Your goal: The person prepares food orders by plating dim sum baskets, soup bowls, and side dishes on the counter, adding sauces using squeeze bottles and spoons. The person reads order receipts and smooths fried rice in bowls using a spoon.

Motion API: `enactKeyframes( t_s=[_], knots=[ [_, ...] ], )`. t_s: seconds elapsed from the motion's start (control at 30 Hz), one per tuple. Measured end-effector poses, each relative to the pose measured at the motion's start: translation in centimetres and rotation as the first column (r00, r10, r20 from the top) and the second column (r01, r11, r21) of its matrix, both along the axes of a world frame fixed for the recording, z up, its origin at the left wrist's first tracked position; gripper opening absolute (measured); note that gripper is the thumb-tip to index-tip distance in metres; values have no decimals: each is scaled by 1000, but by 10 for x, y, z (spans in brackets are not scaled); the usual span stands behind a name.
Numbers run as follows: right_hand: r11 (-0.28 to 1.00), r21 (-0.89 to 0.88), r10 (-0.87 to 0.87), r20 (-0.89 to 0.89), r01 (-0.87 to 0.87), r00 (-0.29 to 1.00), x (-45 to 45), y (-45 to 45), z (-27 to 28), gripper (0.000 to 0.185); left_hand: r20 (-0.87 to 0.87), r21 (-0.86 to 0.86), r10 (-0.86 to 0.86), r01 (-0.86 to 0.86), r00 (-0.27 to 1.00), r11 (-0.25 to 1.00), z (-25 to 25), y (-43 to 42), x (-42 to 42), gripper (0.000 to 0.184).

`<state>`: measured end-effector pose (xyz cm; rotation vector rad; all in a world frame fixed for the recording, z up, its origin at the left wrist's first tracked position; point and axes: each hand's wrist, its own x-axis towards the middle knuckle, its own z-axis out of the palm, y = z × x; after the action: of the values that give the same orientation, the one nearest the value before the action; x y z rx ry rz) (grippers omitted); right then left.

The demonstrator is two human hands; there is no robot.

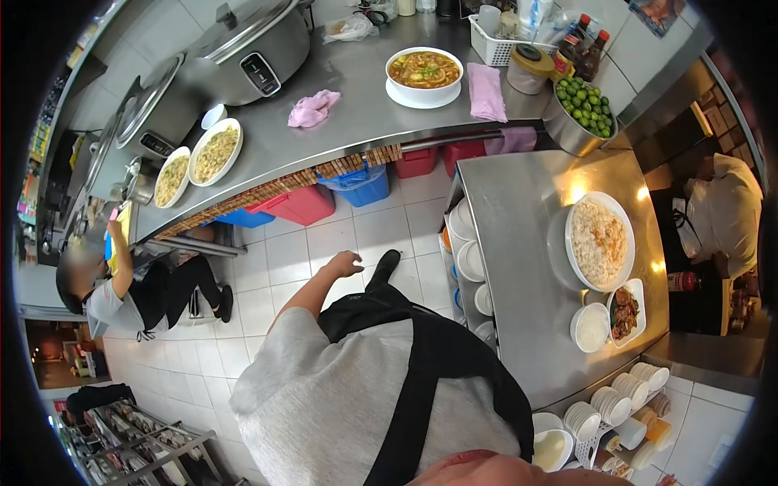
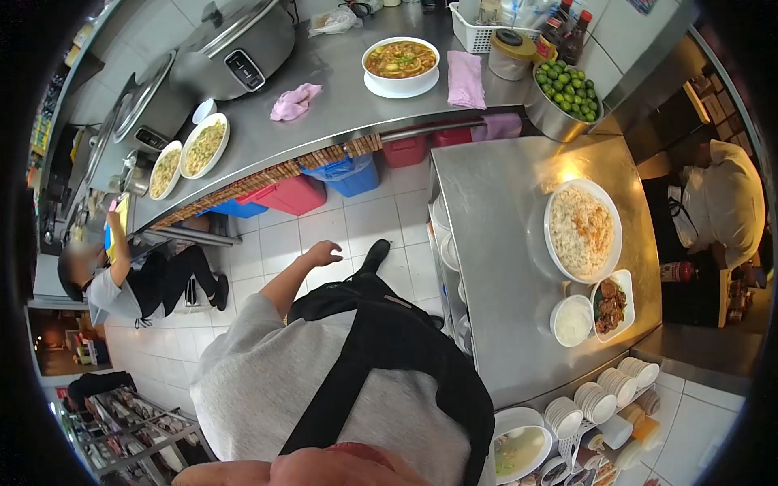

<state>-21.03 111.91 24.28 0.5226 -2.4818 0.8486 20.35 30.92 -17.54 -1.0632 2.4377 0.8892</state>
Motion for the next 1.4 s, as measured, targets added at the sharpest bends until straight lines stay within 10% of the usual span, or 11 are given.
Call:
enactKeyframes(
  t_s=[0.07,0.17,0.23,0.3,0.43,0.5,0.73,0.83,1.17,1.23,1.4],
  knots=[
    [738,654,328,-130,-168,936,17,-126,16,38,-100,-13,-88,88,991,996,2,-23,-26,39],
    [828,-55,541,337,-557,771,45,-287,-17,46,-304,-48,-186,180,934,983,38,-54,-68,37],
    [743,-658,620,608,-122,496,49,-390,-52,46,-407,-52,-190,185,893,981,65,-81,-87,37],
    [697,-715,632,572,-60,523,79,-518,-67,47,-506,-57,-191,188,841,981,97,-117,-91,36],
    [497,-862,849,507,-101,-145,63,-699,-91,43,-707,21,103,-125,700,992,168,-199,-78,35],
    [434,-890,872,453,-138,-184,61,-787,-97,39,-769,-388,-89,-351,633,852,174,-251,-63,41],
    [493,-623,831,543,-607,118,-1,-1006,-175,27,-558,-582,7,-397,830,709,142,-312,-48,55],
    [512,76,811,283,-855,511,13,-1026,-157,23,-658,-522,2,-458,753,719,127,-292,-43,46],
    [464,391,773,260,-795,579,3,-1039,-156,18,-587,208,650,-686,483,698,177,-175,7,24],
    [302,595,937,-331,-745,115,-19,-1038,-176,21,-864,-188,207,-674,459,714,161,-161,19,24],
    [455,-83,803,469,-887,368,70,-1004,-134,36,-883,-20,358,-786,304,618,213,-125,39,24]
  ],
)
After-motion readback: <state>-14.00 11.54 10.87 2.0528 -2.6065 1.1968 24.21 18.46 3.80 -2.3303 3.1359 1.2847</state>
